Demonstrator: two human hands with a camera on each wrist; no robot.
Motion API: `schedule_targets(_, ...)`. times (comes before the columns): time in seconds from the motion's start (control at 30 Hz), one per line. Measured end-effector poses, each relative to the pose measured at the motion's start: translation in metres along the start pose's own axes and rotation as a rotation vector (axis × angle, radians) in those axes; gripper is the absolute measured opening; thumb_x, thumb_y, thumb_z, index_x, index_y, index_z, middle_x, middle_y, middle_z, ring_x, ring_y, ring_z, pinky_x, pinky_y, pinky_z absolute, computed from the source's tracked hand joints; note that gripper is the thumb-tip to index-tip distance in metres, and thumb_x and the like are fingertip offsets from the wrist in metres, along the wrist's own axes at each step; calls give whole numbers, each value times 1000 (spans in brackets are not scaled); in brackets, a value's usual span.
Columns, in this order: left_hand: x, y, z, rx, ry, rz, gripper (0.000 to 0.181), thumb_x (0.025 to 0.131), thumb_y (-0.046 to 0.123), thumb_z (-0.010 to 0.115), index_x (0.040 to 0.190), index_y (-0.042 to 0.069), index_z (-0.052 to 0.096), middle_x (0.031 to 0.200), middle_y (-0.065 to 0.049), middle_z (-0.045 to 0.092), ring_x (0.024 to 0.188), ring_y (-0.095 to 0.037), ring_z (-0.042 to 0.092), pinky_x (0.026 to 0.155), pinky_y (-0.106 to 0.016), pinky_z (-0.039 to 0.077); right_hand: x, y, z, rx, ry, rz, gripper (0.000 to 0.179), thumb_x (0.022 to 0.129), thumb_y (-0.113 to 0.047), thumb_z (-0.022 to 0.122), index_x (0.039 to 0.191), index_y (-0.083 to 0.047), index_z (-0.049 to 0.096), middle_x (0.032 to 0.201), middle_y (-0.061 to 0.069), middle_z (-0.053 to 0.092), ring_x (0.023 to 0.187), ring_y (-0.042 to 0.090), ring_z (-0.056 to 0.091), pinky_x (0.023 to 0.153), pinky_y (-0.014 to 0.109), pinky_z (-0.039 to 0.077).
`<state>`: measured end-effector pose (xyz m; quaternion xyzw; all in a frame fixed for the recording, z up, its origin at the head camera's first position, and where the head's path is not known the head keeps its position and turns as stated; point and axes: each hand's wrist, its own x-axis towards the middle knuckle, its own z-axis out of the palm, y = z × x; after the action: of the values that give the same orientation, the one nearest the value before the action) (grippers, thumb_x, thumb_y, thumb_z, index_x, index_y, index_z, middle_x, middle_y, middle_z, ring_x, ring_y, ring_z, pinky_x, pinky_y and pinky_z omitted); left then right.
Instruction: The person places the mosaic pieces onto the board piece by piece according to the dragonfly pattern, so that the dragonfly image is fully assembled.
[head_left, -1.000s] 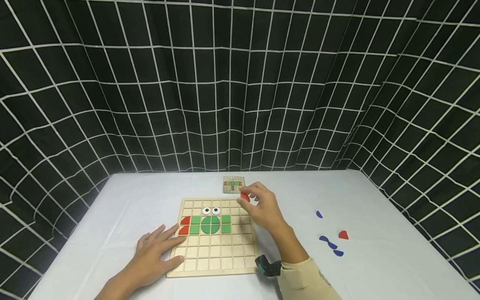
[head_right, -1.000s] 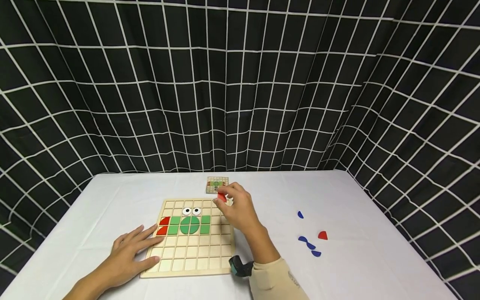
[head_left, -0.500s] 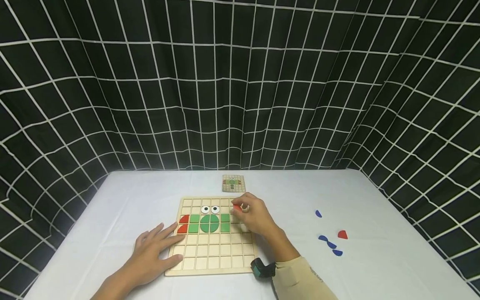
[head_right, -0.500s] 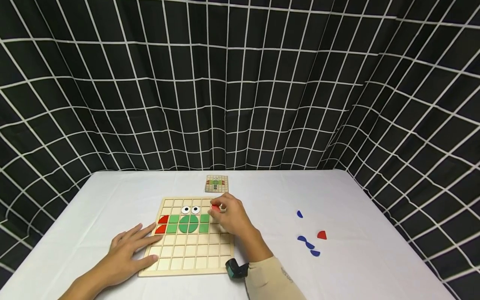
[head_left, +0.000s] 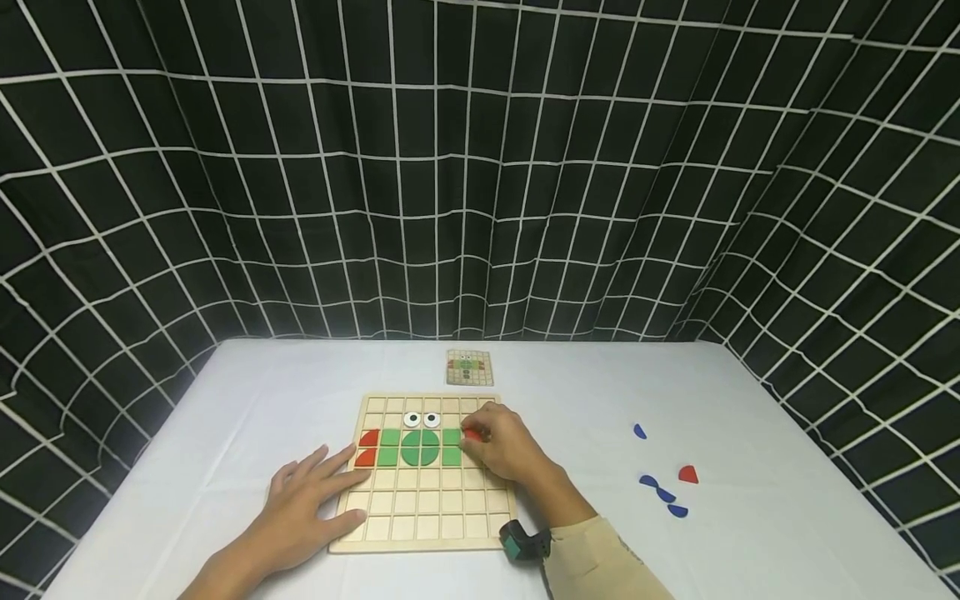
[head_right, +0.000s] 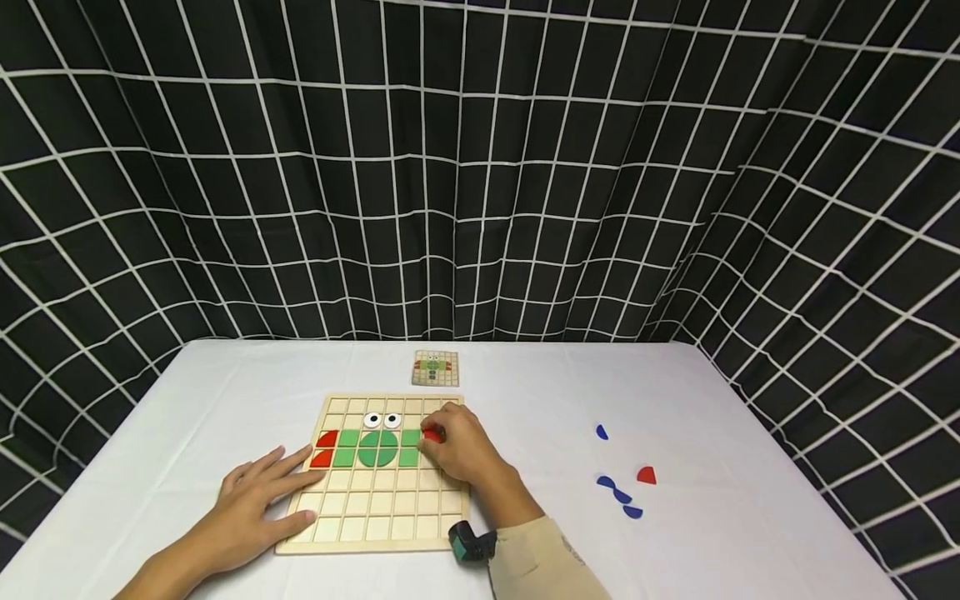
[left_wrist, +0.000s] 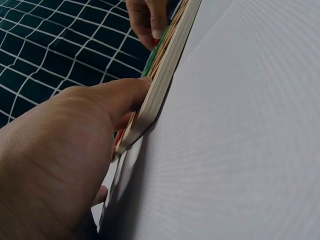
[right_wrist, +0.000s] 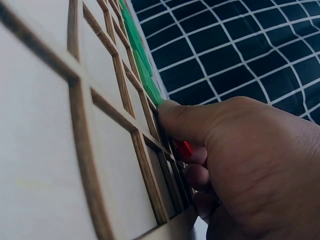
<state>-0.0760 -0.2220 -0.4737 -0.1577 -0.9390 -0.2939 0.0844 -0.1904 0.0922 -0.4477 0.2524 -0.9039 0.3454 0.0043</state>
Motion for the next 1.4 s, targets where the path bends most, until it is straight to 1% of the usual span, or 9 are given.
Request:
schedule_targets(0.17,0,1,0,4,-1,-3,48,94,42,83,136,17,78,161,-10,55,151,-53,37,114,-77,18,1,0,0,-11,-6,1,22,95,-12,86,114,-3,80,103,-2,67,102,25,65,94,49,57)
schedule_targets(0.3,0,1,0,-1,0,-5,49,94,42,83,136,18,78,161,-9,56,151,-52,37,114,-75,18,2,0,1,-6,-7,1,23,95,-12,85,115,-3,80,104,0,68,102,26,66,94,49,58)
schedule_targets(0.5,0,0,0,-2,-13,-18,50,94,44,83,136,18,78,162,-9,55,152,-52,36,115,-76,17,0,1,2,14,5,-1,19,98,-5,80,116,-1,79,103,1,69,100,25,66,92,48,58)
schedule_targets(0.63,0,-1,3,-1,-36,-31,51,94,45,83,137,18,77,163,-9,54,153,-52,35,115,-76,16,-2,-1,-5,50,57,23,20,99,1,75,119,1,78,106,3,71,99,26,68,90,48,59)
schedule_targets(0.8,1,0,4,-4,-21,-18,50,94,43,84,136,17,78,162,-9,54,152,-52,36,115,-76,17,-4,-6,-34,94,182,13,22,95,4,74,117,2,78,103,7,72,97,30,66,84,50,58)
schedule_targets(0.93,0,1,0,5,-16,-15,49,94,42,83,136,18,78,162,-10,55,152,-52,37,115,-77,18,-10,-14,-64,63,255,-24,23,95,2,76,118,1,79,103,10,73,99,33,66,85,51,57)
schedule_targets(1.13,0,1,-1,4,-14,-15,49,94,42,83,136,17,78,161,-10,55,152,-53,37,115,-77,17,-29,-22,-109,25,364,-129,26,94,6,77,119,1,79,106,11,74,98,32,66,81,50,54)
schedule_targets(1.27,0,1,1,2,-11,-10,49,93,41,84,135,16,78,161,-10,55,151,-53,37,115,-77,17,-46,-21,-136,-11,447,-210,28,92,9,78,119,1,79,110,9,75,95,31,65,79,41,53)
schedule_targets(1.4,1,0,2,-3,-15,-14,49,94,42,84,136,17,78,162,-10,55,151,-53,37,116,-76,17,-62,-14,-158,-46,496,-244,30,92,10,78,120,1,78,112,8,75,95,28,63,80,27,49)
